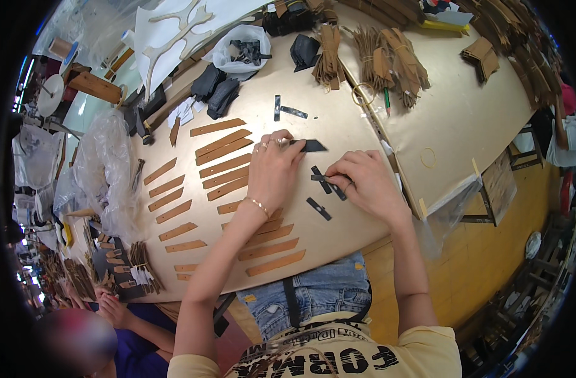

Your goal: The person sorts and arranges small leather strips and black leather pieces on a worktable. They separate bundles, lay out individual strips in rows, and handle black pieces, organizing them into groups.

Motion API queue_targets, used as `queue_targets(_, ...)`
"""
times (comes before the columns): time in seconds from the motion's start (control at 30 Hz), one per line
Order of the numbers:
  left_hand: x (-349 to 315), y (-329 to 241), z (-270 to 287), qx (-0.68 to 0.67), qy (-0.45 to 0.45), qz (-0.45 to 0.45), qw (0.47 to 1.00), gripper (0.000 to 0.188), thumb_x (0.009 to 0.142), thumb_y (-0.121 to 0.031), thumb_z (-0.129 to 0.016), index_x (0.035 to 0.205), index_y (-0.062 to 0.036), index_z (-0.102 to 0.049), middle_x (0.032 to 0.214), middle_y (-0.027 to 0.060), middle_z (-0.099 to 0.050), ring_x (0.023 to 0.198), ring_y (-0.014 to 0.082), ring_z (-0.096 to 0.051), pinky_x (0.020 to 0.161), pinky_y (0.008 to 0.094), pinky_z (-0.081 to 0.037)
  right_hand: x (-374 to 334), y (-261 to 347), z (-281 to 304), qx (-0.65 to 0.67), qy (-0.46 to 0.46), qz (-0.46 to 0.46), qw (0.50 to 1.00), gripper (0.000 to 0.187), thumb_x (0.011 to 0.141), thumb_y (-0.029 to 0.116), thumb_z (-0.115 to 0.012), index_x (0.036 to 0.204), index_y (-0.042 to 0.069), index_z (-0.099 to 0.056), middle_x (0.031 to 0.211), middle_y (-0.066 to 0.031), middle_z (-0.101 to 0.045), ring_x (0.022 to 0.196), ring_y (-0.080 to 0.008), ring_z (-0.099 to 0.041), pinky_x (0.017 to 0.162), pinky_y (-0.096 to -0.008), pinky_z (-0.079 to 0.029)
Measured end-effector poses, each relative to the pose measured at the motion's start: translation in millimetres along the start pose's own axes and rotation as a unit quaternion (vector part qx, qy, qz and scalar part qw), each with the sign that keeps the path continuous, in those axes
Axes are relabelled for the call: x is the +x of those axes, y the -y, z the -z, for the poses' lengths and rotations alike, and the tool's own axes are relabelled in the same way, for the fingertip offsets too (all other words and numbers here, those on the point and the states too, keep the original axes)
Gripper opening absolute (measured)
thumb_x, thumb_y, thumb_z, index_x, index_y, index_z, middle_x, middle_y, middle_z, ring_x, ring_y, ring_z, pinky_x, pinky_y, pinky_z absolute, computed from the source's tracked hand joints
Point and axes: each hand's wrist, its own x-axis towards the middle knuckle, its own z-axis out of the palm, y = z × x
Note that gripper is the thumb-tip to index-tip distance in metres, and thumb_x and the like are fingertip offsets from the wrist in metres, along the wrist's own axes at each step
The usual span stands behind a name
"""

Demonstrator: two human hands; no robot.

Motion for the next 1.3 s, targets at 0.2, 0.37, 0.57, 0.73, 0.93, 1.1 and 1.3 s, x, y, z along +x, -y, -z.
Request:
queue_targets(0.2, 46, -2, -35, 0.046, 0.022, -0.106, 0.993, 0.017, 0.085, -0.014, -0.068, 0.100, -0.0095, -0.071, 0.107, 0.0084, -0.062, 0.102, 0.0259, -0.057, 0.086, 0.0386, -0.046, -3, 2, -8, -0.010, -0.028, -0.001, 1.000, 0.011, 0.088, 0.017, -0.066, 0.096, 0.010, -0.068, 0.089, -0.0028, -0.062, 0.090, -0.0214, -0.058, 0.090, -0.0357, -0.038)
queue_targets(0.37, 67, -25, -23, -0.150, -0.061, -0.037, 0.986, 0.013, 0.087, -0.015, -0.065, 0.096, -0.0058, -0.070, 0.098, 0.0124, -0.065, 0.099, 0.0277, -0.059, 0.086, 0.0400, -0.045, -5, 0, -9, 0.082, -0.103, -0.061, 0.989, 0.014, 0.087, 0.014, -0.069, 0.098, 0.006, -0.069, 0.085, -0.0050, -0.065, 0.085, -0.0235, -0.059, 0.085, -0.0350, -0.041)
queue_targets(0.57, 7, -15, 29, -0.384, 0.177, 0.216, 0.880, 0.019, 0.093, -0.014, -0.064, 0.102, 0.0016, -0.070, 0.091, 0.0097, -0.070, 0.076, 0.0101, -0.062, 0.068, 0.0274, -0.050, -1, -5, -8, 0.175, -0.095, -0.078, 0.977, 0.010, 0.086, 0.010, -0.070, 0.092, 0.002, -0.068, 0.083, -0.0062, -0.065, 0.079, -0.0228, -0.059, 0.080, -0.0336, -0.043)
queue_targets(0.73, -12, -18, 22, -0.463, 0.174, 0.262, 0.828, 0.021, 0.091, -0.010, -0.063, 0.104, 0.0051, -0.070, 0.085, 0.0164, -0.072, 0.072, 0.0163, -0.068, 0.070, 0.0269, -0.054, -5, 0, -10, 0.153, -0.069, -0.056, 0.984, 0.008, 0.086, 0.009, -0.068, 0.093, 0.003, -0.067, 0.083, -0.0058, -0.064, 0.080, -0.0238, -0.059, 0.083, -0.0353, -0.042)
queue_targets(0.93, -25, -12, 51, -0.359, 0.074, 0.301, 0.880, 0.019, 0.091, -0.009, -0.066, 0.106, 0.0010, -0.073, 0.082, 0.0061, -0.070, 0.068, 0.0056, -0.059, 0.057, 0.0210, -0.045, -9, 9, -3, -0.039, -0.152, -0.053, 0.986, 0.009, 0.085, 0.011, -0.068, 0.094, 0.008, -0.068, 0.087, -0.0052, -0.062, 0.081, -0.0249, -0.058, 0.087, -0.0398, -0.041)
queue_targets(1.1, -46, -31, 71, -0.351, -0.065, 0.245, 0.902, 0.021, 0.092, -0.004, -0.062, 0.111, -0.0009, -0.071, 0.099, 0.0095, -0.071, 0.072, 0.0106, -0.062, 0.064, 0.0233, -0.048, -8, 47, -6, 0.108, -0.129, -0.071, 0.983, 0.011, 0.084, 0.012, -0.069, 0.095, 0.010, -0.068, 0.094, -0.0047, -0.061, 0.087, -0.0246, -0.058, 0.087, -0.0405, -0.042)
queue_targets(1.3, -63, -54, 74, -0.390, -0.092, 0.239, 0.884, 0.027, 0.092, 0.001, -0.058, 0.117, 0.0011, -0.068, 0.119, 0.0139, -0.065, 0.099, 0.0219, -0.067, 0.086, 0.0288, -0.052, 1, 94, -23, -0.001, -0.150, 0.041, 0.988, 0.014, 0.083, 0.007, -0.070, 0.095, 0.005, -0.065, 0.091, -0.0051, -0.062, 0.086, -0.0249, -0.059, 0.083, -0.0377, -0.040)
